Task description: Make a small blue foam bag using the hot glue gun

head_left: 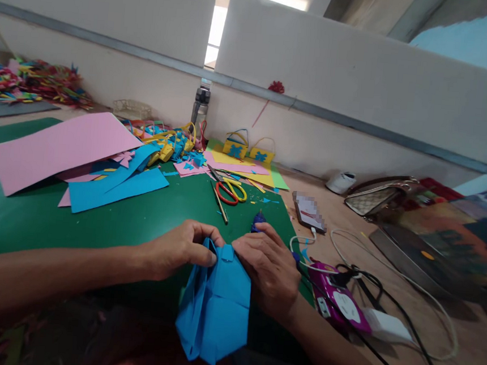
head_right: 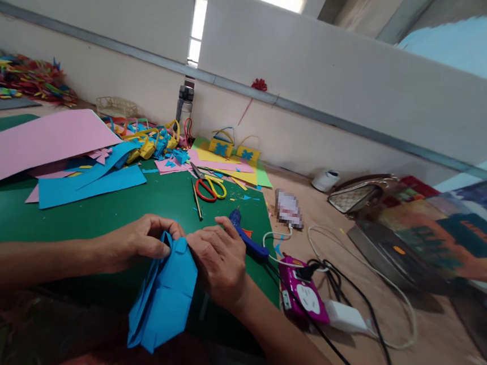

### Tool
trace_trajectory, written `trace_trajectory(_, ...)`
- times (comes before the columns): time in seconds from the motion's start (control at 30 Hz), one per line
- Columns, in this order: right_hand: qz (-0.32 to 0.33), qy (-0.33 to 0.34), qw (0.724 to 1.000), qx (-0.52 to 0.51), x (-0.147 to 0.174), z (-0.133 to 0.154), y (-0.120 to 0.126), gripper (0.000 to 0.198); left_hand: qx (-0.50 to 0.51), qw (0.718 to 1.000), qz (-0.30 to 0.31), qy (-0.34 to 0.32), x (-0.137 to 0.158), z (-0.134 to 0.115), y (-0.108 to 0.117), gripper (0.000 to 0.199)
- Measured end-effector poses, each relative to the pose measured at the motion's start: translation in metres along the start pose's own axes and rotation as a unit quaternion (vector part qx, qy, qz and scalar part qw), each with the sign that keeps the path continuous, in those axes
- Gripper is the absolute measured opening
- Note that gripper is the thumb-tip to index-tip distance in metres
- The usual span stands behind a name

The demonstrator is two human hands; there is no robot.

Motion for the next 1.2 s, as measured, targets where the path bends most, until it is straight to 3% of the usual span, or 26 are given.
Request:
trace_trajectory(0.67, 0.013, 0.011, 1.0, 0.005, -0.0004, -0.002, 0.0005, 0.014, -0.004, 1.0, 0.004, 0.013, 0.0022, -0.0011, -0.0003, 0.021)
trace_trajectory(1.2, -0.007, -0.024, 0.999, -0.041, 0.0031, -0.0033, -0.0009, 0.02, -0.011, 0.999, 0.037, 0.025, 0.0, 0.0013, 0.0008, 0.02)
Point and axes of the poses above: each hand's wrist, its own x-axis away from the middle knuckle, its own y-axis out of the back of the hand, z = x × y, the point moved 3 cm from there along -x, towards the middle knuckle, and after that the axes turned 8 degrees about -z, right-handed, at the moved point
